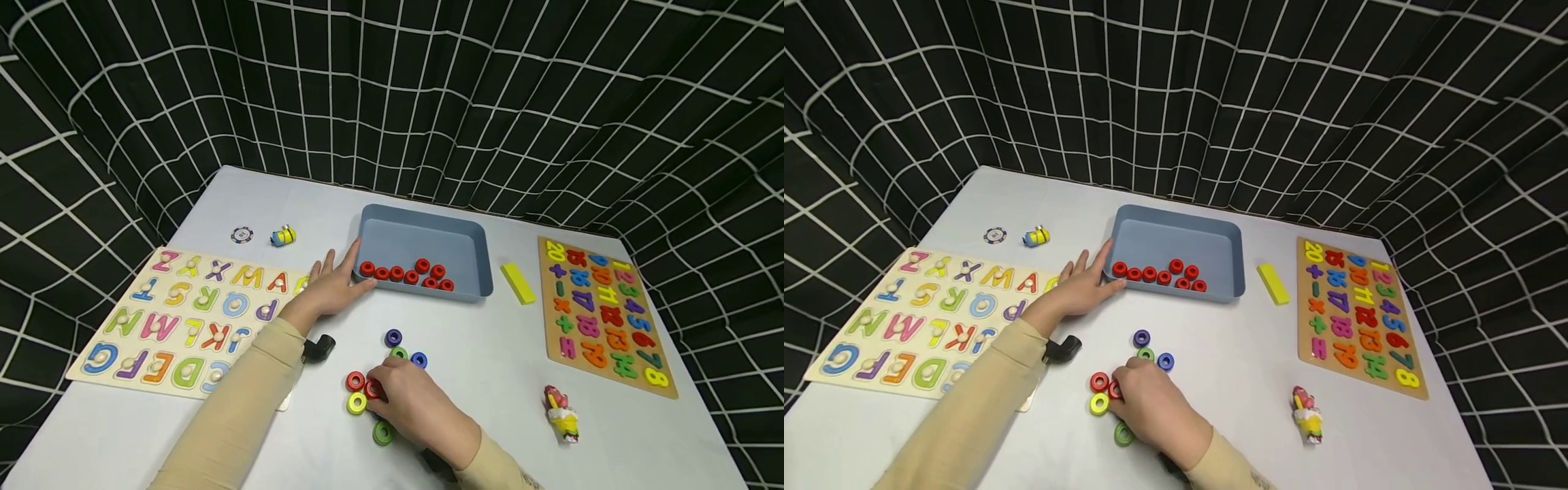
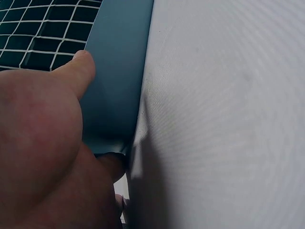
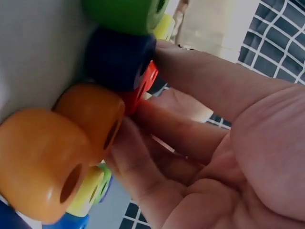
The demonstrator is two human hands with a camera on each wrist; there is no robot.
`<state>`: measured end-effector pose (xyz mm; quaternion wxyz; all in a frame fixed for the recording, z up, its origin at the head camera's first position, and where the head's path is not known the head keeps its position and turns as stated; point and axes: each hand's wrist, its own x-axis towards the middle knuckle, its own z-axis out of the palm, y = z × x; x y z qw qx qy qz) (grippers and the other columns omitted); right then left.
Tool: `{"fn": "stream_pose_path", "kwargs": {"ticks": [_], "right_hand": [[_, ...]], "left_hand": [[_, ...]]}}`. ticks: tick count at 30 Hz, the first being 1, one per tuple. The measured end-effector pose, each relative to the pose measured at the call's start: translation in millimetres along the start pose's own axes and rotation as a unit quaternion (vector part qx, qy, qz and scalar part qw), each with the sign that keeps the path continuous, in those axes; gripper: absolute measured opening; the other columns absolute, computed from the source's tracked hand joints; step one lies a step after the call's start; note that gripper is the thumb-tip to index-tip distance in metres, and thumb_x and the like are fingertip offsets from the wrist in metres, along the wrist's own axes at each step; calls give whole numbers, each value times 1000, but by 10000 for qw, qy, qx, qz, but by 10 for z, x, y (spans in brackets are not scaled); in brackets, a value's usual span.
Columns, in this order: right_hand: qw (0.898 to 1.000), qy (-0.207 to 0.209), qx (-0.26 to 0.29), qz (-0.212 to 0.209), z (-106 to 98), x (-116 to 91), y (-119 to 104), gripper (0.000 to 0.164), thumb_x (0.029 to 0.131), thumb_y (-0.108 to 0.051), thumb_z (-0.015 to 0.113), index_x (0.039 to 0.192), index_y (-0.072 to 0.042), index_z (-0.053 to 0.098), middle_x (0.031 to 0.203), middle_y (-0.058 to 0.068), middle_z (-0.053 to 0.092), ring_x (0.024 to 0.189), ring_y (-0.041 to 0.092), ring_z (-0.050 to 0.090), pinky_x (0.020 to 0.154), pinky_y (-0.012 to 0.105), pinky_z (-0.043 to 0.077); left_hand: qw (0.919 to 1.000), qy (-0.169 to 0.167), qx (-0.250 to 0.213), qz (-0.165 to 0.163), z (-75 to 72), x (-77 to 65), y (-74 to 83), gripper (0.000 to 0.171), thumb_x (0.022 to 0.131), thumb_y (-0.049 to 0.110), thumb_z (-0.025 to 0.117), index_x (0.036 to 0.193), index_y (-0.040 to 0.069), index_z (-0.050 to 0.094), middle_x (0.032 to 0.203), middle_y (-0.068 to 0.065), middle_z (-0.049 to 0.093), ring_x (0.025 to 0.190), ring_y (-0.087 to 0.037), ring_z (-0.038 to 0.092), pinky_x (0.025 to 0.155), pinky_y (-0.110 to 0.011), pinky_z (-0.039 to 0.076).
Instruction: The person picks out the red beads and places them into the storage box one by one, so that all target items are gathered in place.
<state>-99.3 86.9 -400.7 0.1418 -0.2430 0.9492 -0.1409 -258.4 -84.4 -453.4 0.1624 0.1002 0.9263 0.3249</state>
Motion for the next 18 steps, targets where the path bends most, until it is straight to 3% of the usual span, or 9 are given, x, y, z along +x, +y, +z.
{"fn": "stream_pose_path", "kwargs": {"ticks": [9, 14, 18], "right_hand": [[9991, -171, 274, 256, -44, 86, -3, 21, 83, -20, 74, 102, -11, 72, 84, -6, 61, 73, 4, 49, 63, 18, 45], [9970, 330, 658, 224, -265, 127, 174, 26, 83, -16, 74, 108, -11, 72, 93, -4, 65, 79, 6, 56, 71, 24, 52], [9859, 1069, 1185, 504, -493, 259, 457, 34, 82, -11, 73, 116, -11, 69, 104, -1, 68, 85, 12, 65, 78, 33, 57]], "left_hand": [[10000, 14, -31, -5, -9, -1, -35, 89, 91, 66, 44, 150, 42, -17, 160, -8, 25, 151, -30, -10, 120, -54, -9], [10000, 49, -29, 9, -7, 14, -24, 89, 90, 67, 45, 150, 43, -17, 160, -8, 25, 151, -30, -9, 120, -54, -8], [10000, 17, -47, -25, 4, 14, -9, 89, 91, 67, 45, 150, 43, -17, 160, -8, 25, 151, -30, -10, 120, -54, -9]]}}
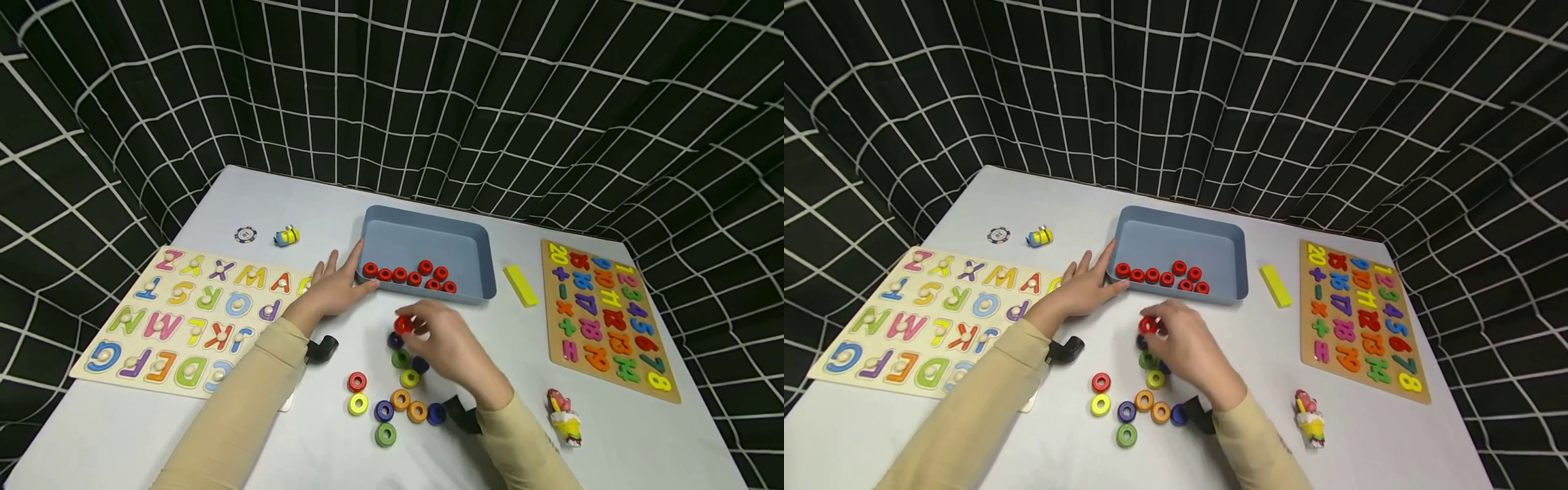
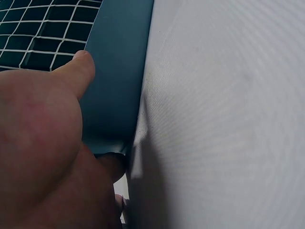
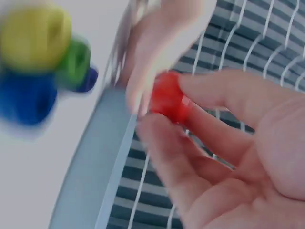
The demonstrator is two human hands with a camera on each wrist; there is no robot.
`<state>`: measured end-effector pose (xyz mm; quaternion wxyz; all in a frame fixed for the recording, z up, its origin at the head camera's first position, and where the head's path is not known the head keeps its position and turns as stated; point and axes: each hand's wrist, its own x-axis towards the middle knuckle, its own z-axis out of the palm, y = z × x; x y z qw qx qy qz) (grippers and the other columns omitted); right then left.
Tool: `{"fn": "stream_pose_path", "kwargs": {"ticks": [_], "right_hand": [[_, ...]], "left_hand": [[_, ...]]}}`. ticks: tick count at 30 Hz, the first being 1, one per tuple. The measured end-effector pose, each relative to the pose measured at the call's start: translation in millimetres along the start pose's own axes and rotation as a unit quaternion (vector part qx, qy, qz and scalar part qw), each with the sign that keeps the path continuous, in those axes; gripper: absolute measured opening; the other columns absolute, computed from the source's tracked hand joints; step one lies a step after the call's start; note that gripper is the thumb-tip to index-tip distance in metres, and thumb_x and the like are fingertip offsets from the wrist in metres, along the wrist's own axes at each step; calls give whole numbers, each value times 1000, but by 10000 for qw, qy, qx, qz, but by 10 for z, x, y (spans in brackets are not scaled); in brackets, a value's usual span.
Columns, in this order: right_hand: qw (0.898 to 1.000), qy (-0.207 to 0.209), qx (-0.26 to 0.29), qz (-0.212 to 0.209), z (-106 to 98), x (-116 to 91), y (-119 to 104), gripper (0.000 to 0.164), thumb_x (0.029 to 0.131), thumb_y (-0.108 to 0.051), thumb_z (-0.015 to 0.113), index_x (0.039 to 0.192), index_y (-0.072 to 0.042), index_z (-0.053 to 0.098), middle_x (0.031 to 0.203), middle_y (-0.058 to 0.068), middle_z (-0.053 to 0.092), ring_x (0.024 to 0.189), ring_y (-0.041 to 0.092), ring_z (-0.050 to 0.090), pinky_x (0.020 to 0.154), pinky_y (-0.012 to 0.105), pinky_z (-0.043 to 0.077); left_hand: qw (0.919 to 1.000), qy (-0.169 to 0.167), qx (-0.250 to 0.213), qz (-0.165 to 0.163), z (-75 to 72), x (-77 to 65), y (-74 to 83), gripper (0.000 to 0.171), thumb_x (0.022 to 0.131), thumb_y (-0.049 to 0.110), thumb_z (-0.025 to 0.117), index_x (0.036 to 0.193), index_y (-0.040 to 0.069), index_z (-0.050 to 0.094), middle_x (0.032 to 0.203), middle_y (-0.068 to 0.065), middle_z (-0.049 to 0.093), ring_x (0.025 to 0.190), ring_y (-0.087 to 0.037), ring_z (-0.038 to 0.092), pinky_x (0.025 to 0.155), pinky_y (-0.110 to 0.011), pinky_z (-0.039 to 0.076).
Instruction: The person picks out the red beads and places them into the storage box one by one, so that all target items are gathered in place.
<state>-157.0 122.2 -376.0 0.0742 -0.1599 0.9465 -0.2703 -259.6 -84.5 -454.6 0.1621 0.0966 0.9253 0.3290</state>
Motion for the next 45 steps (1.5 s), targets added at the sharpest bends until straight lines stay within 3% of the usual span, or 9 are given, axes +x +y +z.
{"fn": "stream_pose_path", "kwargs": {"ticks": [3, 6, 13, 22, 30, 38, 42, 45], "right_hand": [[9973, 614, 369, 173, -109, 253, 197, 35, 83, -11, 71, 118, -11, 67, 106, 3, 69, 88, 17, 68, 80, 37, 57], [9935, 929, 554, 354, -133, 516, 369, 33, 86, -14, 70, 119, -12, 66, 103, 6, 71, 88, 19, 68, 78, 36, 56], [9933, 968, 215, 597, -63, 936, 572, 33, 88, -16, 68, 120, -10, 67, 102, 9, 73, 87, 20, 68, 71, 35, 55], [9944, 912, -16, 533, -33, 1104, 585, 37, 88, -14, 67, 124, -8, 65, 106, 12, 73, 93, 23, 69, 77, 38, 55], [9935, 956, 118, 608, -49, 1043, 552, 35, 90, -14, 64, 125, -10, 65, 114, 11, 70, 103, 24, 67, 85, 39, 55], [9923, 1145, 406, -230, -77, 721, 237, 30, 89, -14, 67, 119, -10, 68, 114, 7, 70, 99, 20, 69, 84, 39, 56], [9925, 774, 775, -547, -23, 522, 75, 29, 90, -13, 68, 119, -11, 68, 114, 6, 69, 98, 17, 68, 87, 36, 56], [9908, 217, 1105, -757, 78, 372, -7, 29, 89, -9, 68, 118, -10, 68, 115, 6, 69, 97, 15, 69, 88, 33, 56]], "left_hand": [[10000, 26, 6, -12, -7, -6, -8, 89, 91, 66, 45, 151, 42, -16, 159, -8, 27, 151, -30, -10, 120, -53, -9], [10000, 63, -16, 0, -10, -14, -18, 89, 91, 65, 46, 151, 40, -14, 158, -7, 30, 151, -30, -9, 120, -54, -9], [10000, 43, -4, 41, 1, -19, -11, 89, 91, 65, 46, 152, 39, -13, 159, -5, 28, 151, -30, -9, 120, -54, -9], [10000, 80, 33, 25, 15, 0, -4, 89, 90, 67, 46, 152, 41, -13, 159, -4, 27, 151, -29, -9, 120, -52, -9], [10000, 48, 64, -14, 7, -10, -5, 89, 90, 67, 45, 151, 41, -14, 160, -4, 25, 151, -29, -9, 120, -52, -9], [10000, -13, 3, -5, -19, -20, 18, 88, 91, 66, 45, 151, 41, -14, 161, -6, 22, 151, -29, -10, 120, -52, -10], [9999, -9, 110, -10, -15, -22, 19, 88, 91, 66, 44, 151, 41, -15, 160, -7, 24, 151, -30, -10, 120, -53, -9], [9999, 8, 147, -1, -8, -22, 19, 88, 91, 66, 44, 151, 40, -15, 160, -7, 23, 151, -31, -9, 120, -54, -9]]}}
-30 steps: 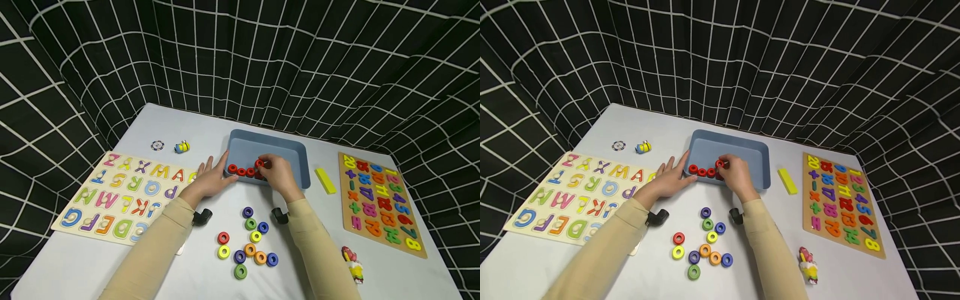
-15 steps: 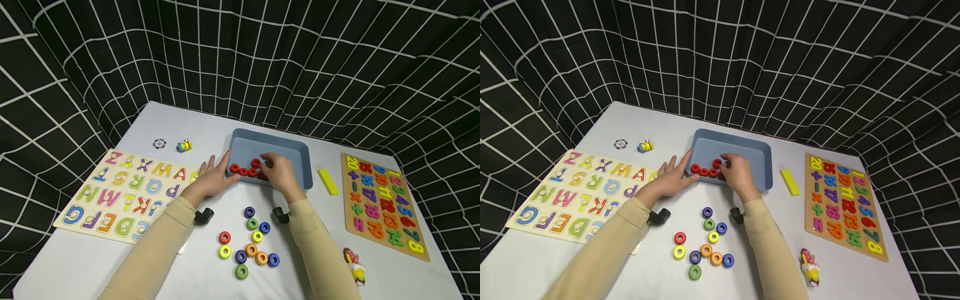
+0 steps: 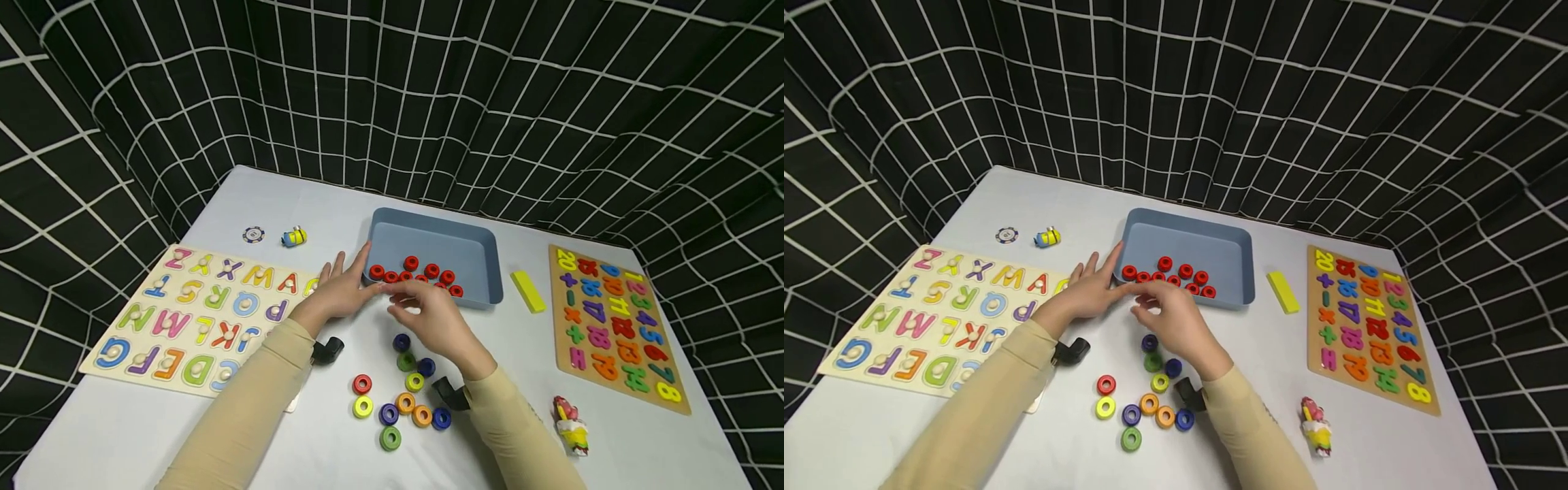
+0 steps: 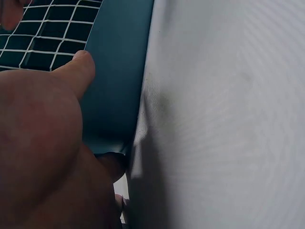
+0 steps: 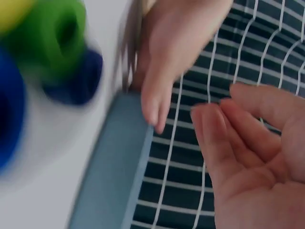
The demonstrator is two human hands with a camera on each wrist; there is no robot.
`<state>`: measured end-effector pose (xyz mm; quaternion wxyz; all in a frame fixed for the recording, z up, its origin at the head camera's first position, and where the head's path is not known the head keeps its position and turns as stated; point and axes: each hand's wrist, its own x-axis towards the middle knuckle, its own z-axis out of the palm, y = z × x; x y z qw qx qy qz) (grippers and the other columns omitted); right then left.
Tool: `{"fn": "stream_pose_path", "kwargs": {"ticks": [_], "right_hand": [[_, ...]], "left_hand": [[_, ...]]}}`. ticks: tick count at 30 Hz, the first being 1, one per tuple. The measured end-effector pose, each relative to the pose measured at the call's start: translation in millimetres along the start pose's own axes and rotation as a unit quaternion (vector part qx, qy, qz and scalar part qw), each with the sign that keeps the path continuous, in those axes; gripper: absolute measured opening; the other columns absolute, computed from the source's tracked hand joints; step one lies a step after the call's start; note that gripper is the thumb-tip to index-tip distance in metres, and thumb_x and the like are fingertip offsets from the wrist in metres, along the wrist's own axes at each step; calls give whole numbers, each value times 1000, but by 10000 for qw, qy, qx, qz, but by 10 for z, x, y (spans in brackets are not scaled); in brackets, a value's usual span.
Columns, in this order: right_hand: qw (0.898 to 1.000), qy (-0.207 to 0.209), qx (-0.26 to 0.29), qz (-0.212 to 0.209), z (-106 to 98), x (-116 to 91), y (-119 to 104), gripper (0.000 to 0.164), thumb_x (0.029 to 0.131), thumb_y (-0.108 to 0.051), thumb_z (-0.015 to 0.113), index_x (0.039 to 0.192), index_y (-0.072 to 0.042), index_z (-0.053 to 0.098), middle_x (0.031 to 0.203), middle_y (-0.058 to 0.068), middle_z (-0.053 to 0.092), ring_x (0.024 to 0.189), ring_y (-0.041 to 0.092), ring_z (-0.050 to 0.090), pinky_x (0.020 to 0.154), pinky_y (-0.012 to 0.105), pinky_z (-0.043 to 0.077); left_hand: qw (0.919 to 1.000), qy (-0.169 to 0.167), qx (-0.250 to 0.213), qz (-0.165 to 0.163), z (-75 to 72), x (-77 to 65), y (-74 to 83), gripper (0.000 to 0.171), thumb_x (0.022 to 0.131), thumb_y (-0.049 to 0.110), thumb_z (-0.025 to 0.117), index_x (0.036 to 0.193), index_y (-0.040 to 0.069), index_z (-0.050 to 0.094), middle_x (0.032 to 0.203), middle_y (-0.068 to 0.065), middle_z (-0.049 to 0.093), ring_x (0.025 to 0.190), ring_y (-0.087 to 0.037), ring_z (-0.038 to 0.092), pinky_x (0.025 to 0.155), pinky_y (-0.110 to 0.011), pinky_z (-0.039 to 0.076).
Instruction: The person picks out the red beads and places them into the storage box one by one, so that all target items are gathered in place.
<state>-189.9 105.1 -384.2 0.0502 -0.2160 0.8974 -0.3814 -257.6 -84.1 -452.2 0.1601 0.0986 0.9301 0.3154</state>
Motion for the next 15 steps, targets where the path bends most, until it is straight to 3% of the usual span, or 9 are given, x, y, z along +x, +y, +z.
{"fn": "stream_pose_path", "kwargs": {"ticks": [4, 8, 11, 15], "right_hand": [[9919, -1248, -15, -236, 181, -192, -51, 33, 89, -10, 68, 122, -11, 67, 119, 2, 69, 102, 11, 67, 90, 28, 54], [9649, -2465, -603, -677, 300, -356, -84, 37, 91, -14, 66, 128, -18, 64, 127, -8, 65, 118, 5, 59, 100, 25, 48], [9504, -2766, -921, -1084, 336, -420, -98, 35, 92, -12, 64, 126, -19, 65, 127, -10, 64, 123, 3, 55, 104, 23, 45], [9492, -2704, -1090, -1184, 358, -438, -103, 29, 90, -12, 67, 118, -19, 69, 118, -10, 67, 115, 1, 59, 100, 20, 47]], "left_hand": [[10000, 6, -32, -11, -1, 1, -4, 88, 91, 66, 44, 151, 40, -15, 161, -6, 22, 151, -30, -9, 120, -54, -8], [10000, -18, -80, 6, -1, 1, -1, 88, 91, 66, 45, 151, 41, -14, 161, -6, 21, 151, -30, -9, 120, -54, -9], [9999, -3, -101, 12, -1, 2, 0, 88, 91, 65, 45, 151, 41, -14, 161, -7, 23, 151, -30, -9, 120, -54, -9], [10000, -7, -74, -7, -5, 6, -3, 88, 91, 66, 45, 152, 40, -14, 161, -8, 23, 151, -29, -9, 120, -53, -9]]}}
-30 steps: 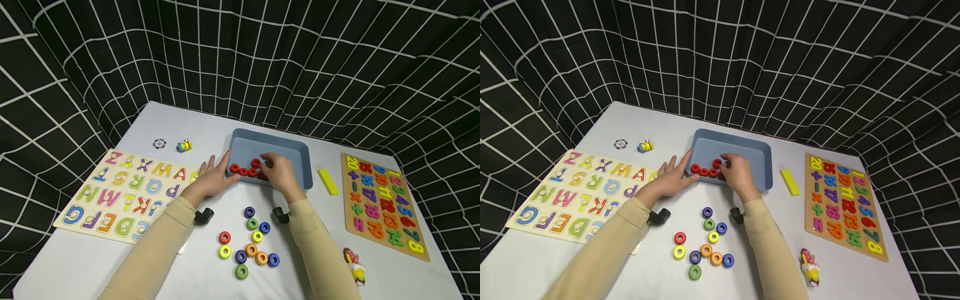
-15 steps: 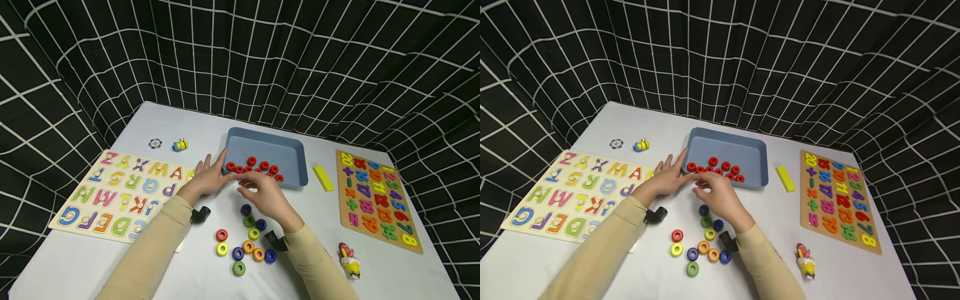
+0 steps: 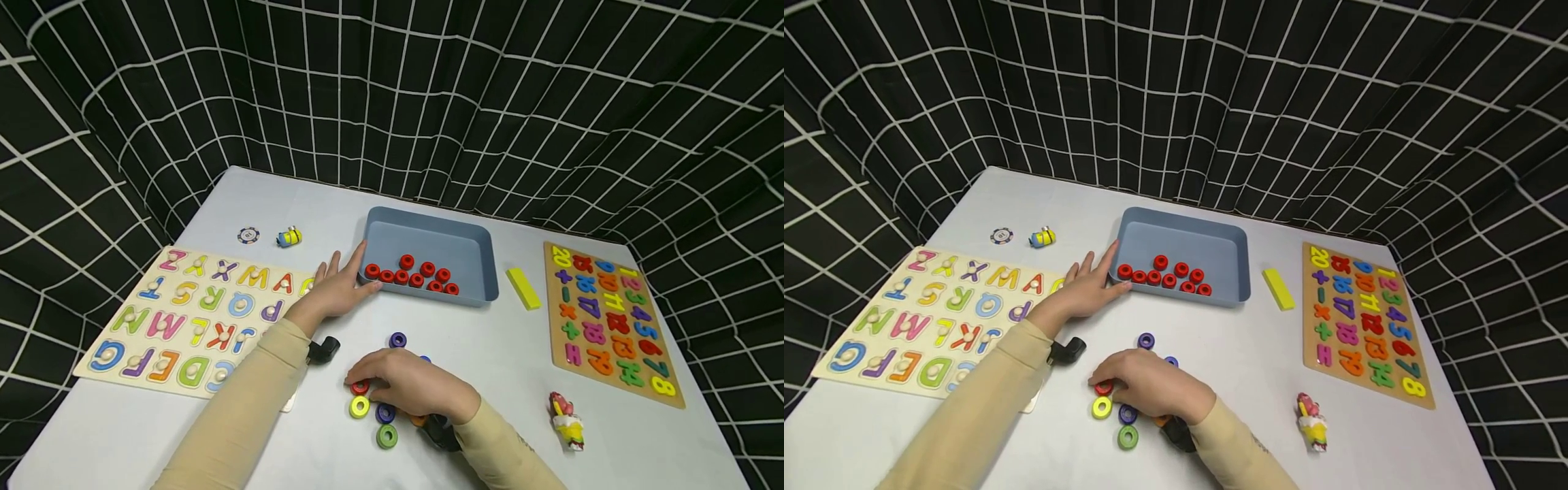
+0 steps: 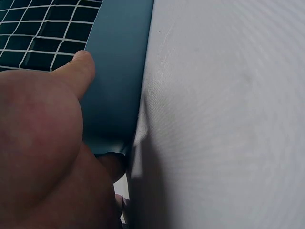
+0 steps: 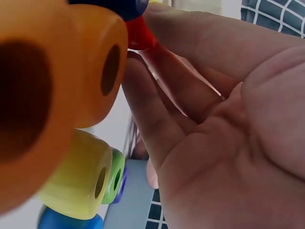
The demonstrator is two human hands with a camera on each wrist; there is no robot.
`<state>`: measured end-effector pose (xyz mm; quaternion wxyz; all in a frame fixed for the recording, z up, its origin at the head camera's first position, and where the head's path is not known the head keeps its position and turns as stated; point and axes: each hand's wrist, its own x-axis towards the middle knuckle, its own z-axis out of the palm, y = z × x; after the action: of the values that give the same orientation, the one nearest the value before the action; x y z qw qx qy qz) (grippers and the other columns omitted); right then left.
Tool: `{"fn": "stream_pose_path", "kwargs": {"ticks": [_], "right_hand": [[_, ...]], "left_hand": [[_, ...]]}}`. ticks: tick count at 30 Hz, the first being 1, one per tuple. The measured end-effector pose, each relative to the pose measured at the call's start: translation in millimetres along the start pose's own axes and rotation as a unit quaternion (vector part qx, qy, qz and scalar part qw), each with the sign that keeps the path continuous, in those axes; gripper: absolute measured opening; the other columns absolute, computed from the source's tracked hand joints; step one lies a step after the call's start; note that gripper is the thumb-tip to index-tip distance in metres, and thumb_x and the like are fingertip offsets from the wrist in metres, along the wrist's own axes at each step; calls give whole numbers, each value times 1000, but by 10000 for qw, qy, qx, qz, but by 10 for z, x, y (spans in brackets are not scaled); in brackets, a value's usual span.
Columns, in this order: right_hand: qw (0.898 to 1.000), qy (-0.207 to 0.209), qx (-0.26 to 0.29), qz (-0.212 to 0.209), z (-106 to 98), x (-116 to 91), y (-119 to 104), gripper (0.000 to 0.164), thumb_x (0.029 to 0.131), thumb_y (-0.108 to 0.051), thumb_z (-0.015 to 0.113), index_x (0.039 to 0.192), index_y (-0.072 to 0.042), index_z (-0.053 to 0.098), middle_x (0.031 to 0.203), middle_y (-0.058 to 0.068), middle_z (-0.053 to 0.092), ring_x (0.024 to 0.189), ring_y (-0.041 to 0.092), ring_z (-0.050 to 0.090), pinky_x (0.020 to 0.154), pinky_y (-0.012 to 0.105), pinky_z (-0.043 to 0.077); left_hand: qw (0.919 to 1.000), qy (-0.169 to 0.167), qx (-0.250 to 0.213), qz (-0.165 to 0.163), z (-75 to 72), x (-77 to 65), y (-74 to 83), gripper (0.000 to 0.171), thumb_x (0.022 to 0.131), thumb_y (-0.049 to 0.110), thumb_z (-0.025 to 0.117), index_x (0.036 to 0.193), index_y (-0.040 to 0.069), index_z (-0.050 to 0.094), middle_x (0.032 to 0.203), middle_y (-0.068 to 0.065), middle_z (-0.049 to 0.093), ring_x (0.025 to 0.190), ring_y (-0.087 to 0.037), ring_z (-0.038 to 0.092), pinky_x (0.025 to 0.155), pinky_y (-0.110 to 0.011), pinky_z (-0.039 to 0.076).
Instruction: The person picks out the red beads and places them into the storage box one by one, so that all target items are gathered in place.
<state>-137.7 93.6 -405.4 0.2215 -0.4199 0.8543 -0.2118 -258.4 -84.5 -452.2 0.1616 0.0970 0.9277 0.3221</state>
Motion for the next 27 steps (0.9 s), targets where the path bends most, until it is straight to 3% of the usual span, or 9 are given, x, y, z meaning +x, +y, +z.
{"fn": "stream_pose_path", "kwargs": {"ticks": [5, 9, 13, 16, 20, 23, 27], "right_hand": [[9992, 11, 115, 376, 9, 4, 7, 22, 86, -14, 73, 105, -23, 70, 103, -15, 67, 93, -3, 58, 87, 15, 48], [9982, 60, 218, 562, -23, -26, 37, 20, 86, -16, 73, 103, -25, 69, 100, -16, 65, 90, -3, 57, 85, 16, 48], [9944, 637, 401, 742, -193, -73, 116, 26, 85, -16, 73, 110, -21, 68, 103, -13, 66, 92, 1, 60, 87, 22, 51], [9828, 1497, 591, 906, -398, -66, 252, 30, 84, -12, 74, 113, -16, 68, 105, -9, 69, 91, 6, 65, 86, 28, 54], [9551, 2525, 753, 1357, -649, 72, 500, 31, 84, -12, 74, 114, -15, 68, 107, -3, 70, 93, 12, 68, 84, 33, 56], [9408, 2824, 702, 1737, -779, 245, 693, 29, 85, -15, 73, 114, -14, 68, 106, 1, 71, 94, 15, 69, 82, 34, 57], [9389, 2745, 416, 2035, -851, 503, 878, 30, 86, -18, 73, 115, -12, 69, 104, 3, 73, 94, 17, 69, 83, 37, 56]], "left_hand": [[9999, -18, -64, 78, -11, -5, -2, 89, 91, 64, 46, 152, 39, -14, 160, -9, 23, 151, -32, -9, 120, -54, -8], [9999, -19, -96, 95, -17, -7, -2, 89, 91, 64, 46, 152, 38, -13, 160, -8, 24, 151, -32, -9, 120, -54, -8], [9999, -21, -77, 70, -26, -12, 0, 89, 91, 65, 46, 152, 39, -14, 160, -7, 25, 151, -31, -9, 120, -53, -8], [10000, -7, -65, 48, -37, -16, 2, 89, 91, 65, 46, 152, 39, -14, 158, -8, 28, 151, -31, -9, 120, -54, -9], [10000, -48, -66, 30, -35, -17, -4, 89, 91, 65, 46, 153, 38, -13, 157, -8, 32, 151, -32, -9, 120, -54, -9], [9999, -47, -89, 82, -19, -9, -7, 89, 91, 65, 46, 153, 37, -13, 157, -8, 33, 151, -32, -9, 120, -55, -8], [9999, 0, -69, 87, -11, -4, -29, 89, 91, 66, 46, 153, 38, -12, 157, -7, 33, 151, -31, -8, 120, -54, -7]]}}
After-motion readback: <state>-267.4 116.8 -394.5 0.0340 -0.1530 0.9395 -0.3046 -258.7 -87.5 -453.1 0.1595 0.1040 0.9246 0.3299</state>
